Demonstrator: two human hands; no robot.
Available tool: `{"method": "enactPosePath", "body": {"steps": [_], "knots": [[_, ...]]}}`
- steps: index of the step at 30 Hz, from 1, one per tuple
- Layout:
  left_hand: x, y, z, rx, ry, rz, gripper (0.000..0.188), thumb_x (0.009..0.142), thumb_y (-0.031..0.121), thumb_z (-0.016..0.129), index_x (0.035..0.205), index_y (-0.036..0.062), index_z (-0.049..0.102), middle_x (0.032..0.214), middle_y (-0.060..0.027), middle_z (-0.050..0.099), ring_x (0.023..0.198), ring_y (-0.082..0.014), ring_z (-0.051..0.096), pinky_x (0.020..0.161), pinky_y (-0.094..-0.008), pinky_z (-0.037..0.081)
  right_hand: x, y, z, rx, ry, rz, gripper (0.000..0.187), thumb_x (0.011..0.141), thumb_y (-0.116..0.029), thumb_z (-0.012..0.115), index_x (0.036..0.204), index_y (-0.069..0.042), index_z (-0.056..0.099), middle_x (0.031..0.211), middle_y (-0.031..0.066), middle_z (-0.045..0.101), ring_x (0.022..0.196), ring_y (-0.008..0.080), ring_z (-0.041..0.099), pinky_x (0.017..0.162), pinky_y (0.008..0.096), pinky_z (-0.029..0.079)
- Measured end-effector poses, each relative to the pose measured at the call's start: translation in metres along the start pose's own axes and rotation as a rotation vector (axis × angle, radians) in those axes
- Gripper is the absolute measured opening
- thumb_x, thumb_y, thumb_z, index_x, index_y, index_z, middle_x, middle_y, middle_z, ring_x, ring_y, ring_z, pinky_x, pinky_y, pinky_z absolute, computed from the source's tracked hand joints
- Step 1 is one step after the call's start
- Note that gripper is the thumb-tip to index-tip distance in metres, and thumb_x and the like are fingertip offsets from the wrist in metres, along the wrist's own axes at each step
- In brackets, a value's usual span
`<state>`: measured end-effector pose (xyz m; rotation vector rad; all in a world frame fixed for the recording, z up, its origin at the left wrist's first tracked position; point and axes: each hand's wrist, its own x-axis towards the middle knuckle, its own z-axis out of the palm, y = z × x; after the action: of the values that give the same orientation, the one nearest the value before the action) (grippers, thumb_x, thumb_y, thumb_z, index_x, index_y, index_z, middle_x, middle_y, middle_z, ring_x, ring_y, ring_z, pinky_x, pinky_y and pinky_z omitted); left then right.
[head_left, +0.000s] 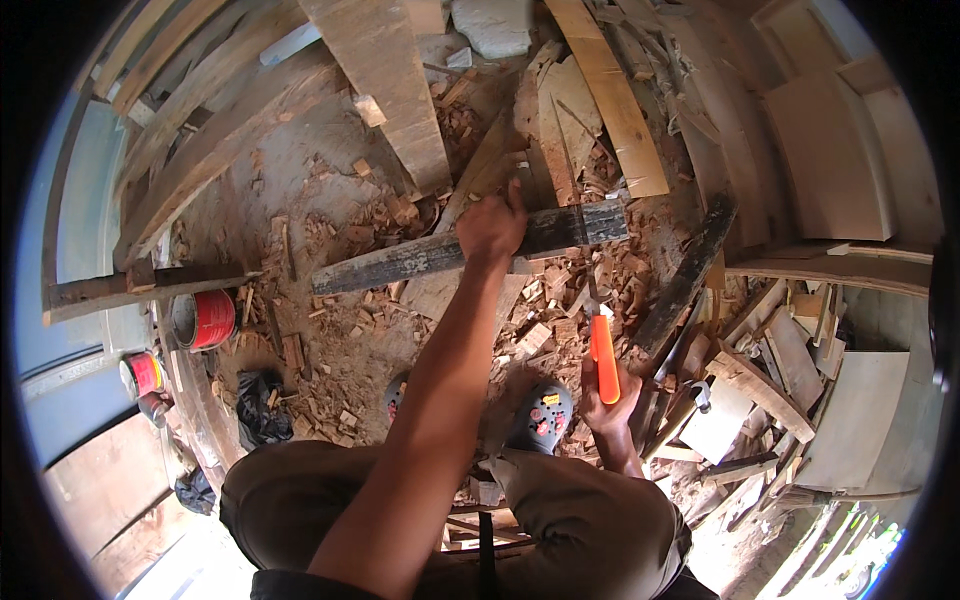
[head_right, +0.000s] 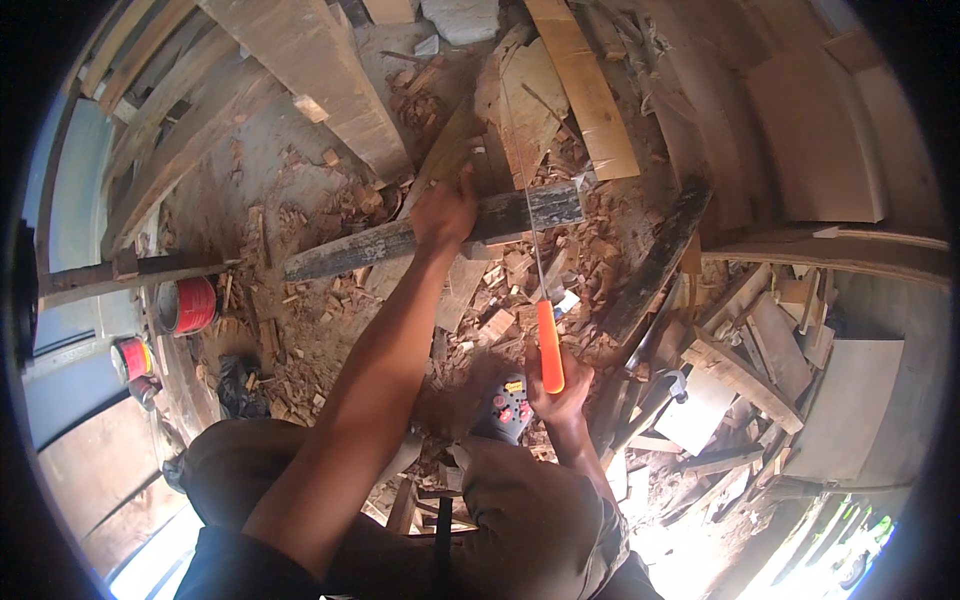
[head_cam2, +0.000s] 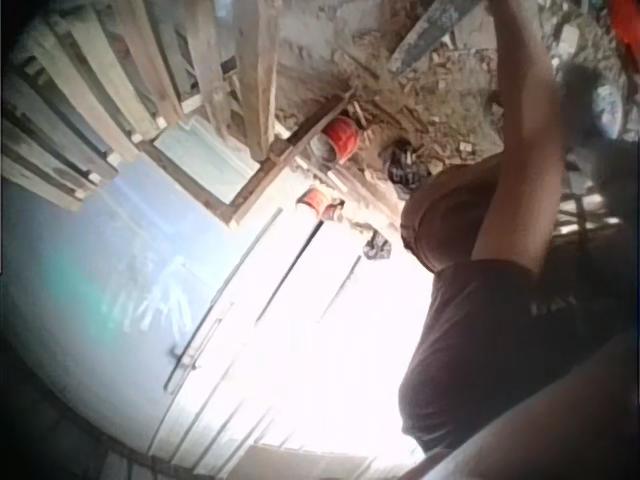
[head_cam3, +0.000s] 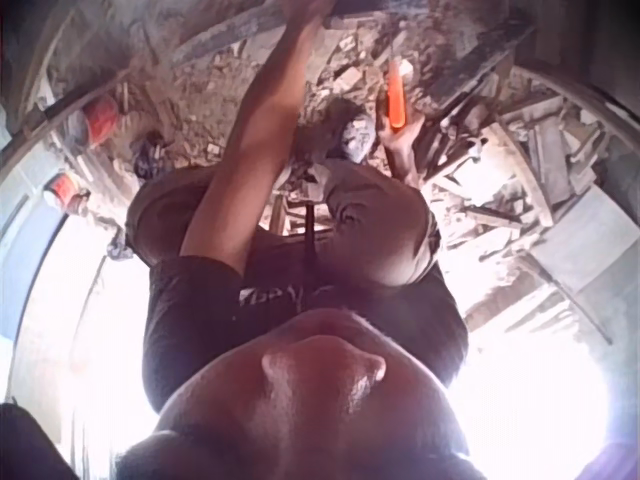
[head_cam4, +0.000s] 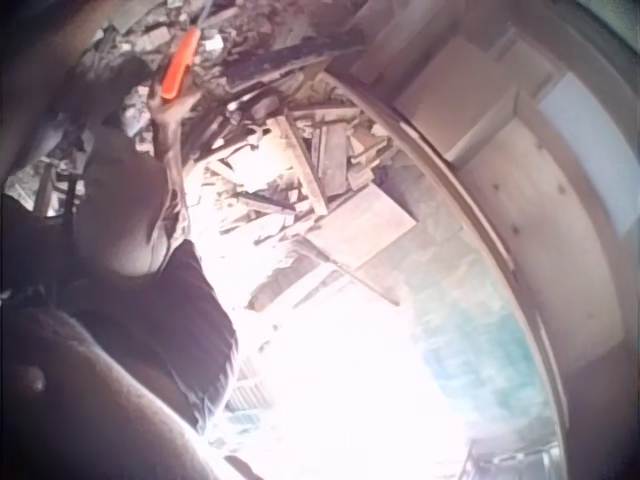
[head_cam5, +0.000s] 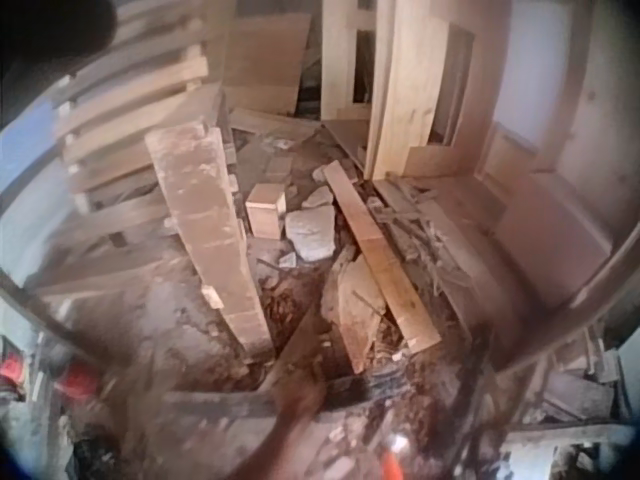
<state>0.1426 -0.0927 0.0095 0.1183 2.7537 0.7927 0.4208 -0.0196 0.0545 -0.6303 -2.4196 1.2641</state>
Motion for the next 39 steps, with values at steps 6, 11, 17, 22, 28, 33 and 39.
{"method": "enactPosePath", "body": {"steps": [6, 11, 17, 22, 28, 33, 39], "knots": [[0.002, -0.001, -0.005, 0.004, -0.074, -0.019, 0.072, 0.1, 0.054, 0.031, 0.095, -0.0052, 0.071, 0.096, -0.0309, 0.067, 0.098, -0.044, 0.066, 0.092, -0.0508, 0.049, -0.041, 0.001, -0.008, 0.018, -0.023, 0.005, 0.034, 0.09, -0.031, 0.064, 0.082, 0.001, 0.061, 0.058, 0.0026, 0.052, 0.05, 0.0115, 0.05, 0.046, 0.0297, 0.036], [0.004, -0.004, -0.006, -0.011, -0.038, 0.024, 0.071, 0.1, 0.054, 0.031, 0.097, -0.0042, 0.072, 0.097, -0.031, 0.067, 0.098, -0.0442, 0.066, 0.091, -0.051, 0.049, -0.035, -0.018, -0.015, 0.229, -0.116, 0.188, 0.029, 0.087, -0.025, 0.07, 0.088, 0.001, 0.059, 0.059, 0.0073, 0.055, 0.049, 0.0172, 0.054, 0.048, 0.0326, 0.044], [0.007, 0.01, 0.007, 0.04, -0.057, 0.075, 0.066, 0.099, 0.052, 0.034, 0.096, -0.0013, 0.072, 0.096, -0.0294, 0.068, 0.097, -0.0441, 0.066, 0.089, -0.0511, 0.05, -0.05, 0.012, -0.017, 0.131, -0.086, 0.029, 0.037, 0.083, -0.027, 0.075, 0.102, 0.001, 0.059, 0.076, 0.0124, 0.059, 0.059, 0.0247, 0.058, 0.058, 0.0353, 0.048], [0.003, -0.006, -0.001, 0.012, 0.096, 0.046, 0.064, 0.098, 0.05, 0.037, 0.088, -0.002, 0.073, 0.091, -0.0283, 0.069, 0.093, -0.0425, 0.068, 0.087, -0.0509, 0.051, -0.037, -0.017, 0.012, 0.043, 0.022, 0.074, 0.015, 0.083, -0.013, 0.073, 0.083, -0.002, 0.063, 0.063, 0.0096, 0.059, 0.049, 0.0204, 0.057, 0.05, 0.0309, 0.047], [0.008, 0.008, 0.004, 0.07, -0.018, 0.054, 0.063, 0.098, 0.049, 0.036, 0.092, -0.0006, 0.074, 0.091, -0.0281, 0.069, 0.093, -0.0426, 0.068, 0.086, -0.0506, 0.051, -0.044, 0.003, 0.011, -0.033, 0.043, 0.054, 0.009, 0.077, -0.007, 0.069, 0.085, -0.004, 0.065, 0.067, 0.0122, 0.062, 0.057, 0.0274, 0.064, 0.055, 0.0328, 0.05], [0.012, -0.005, 0.003, -0.025, 0.129, 0.097, 0.063, 0.098, 0.05, 0.036, 0.092, 0.0006, 0.075, 0.089, -0.0276, 0.07, 0.091, -0.0429, 0.068, 0.085, -0.0511, 0.052, -0.018, -0.001, -0.008, -0.062, -0.031, 0.059, 0.01, 0.077, -0.01, 0.067, 0.085, -0.005, 0.066, 0.07, 0.0121, 0.064, 0.057, 0.0262, 0.065, 0.055, 0.0327, 0.051], [0.015, 0.003, -0.002, 0.048, 0.018, 0.008, 0.06, 0.098, 0.049, 0.039, 0.088, 0.0012, 0.074, 0.087, -0.0274, 0.069, 0.087, -0.0445, 0.068, 0.084, -0.0514, 0.052, -0.008, 0.001, -0.028, -0.128, -0.054, -0.057, 0.013, 0.076, -0.011, 0.068, 0.087, -0.005, 0.067, 0.072, 0.0121, 0.066, 0.06, 0.0282, 0.065, 0.057, 0.0358, 0.052]]}}
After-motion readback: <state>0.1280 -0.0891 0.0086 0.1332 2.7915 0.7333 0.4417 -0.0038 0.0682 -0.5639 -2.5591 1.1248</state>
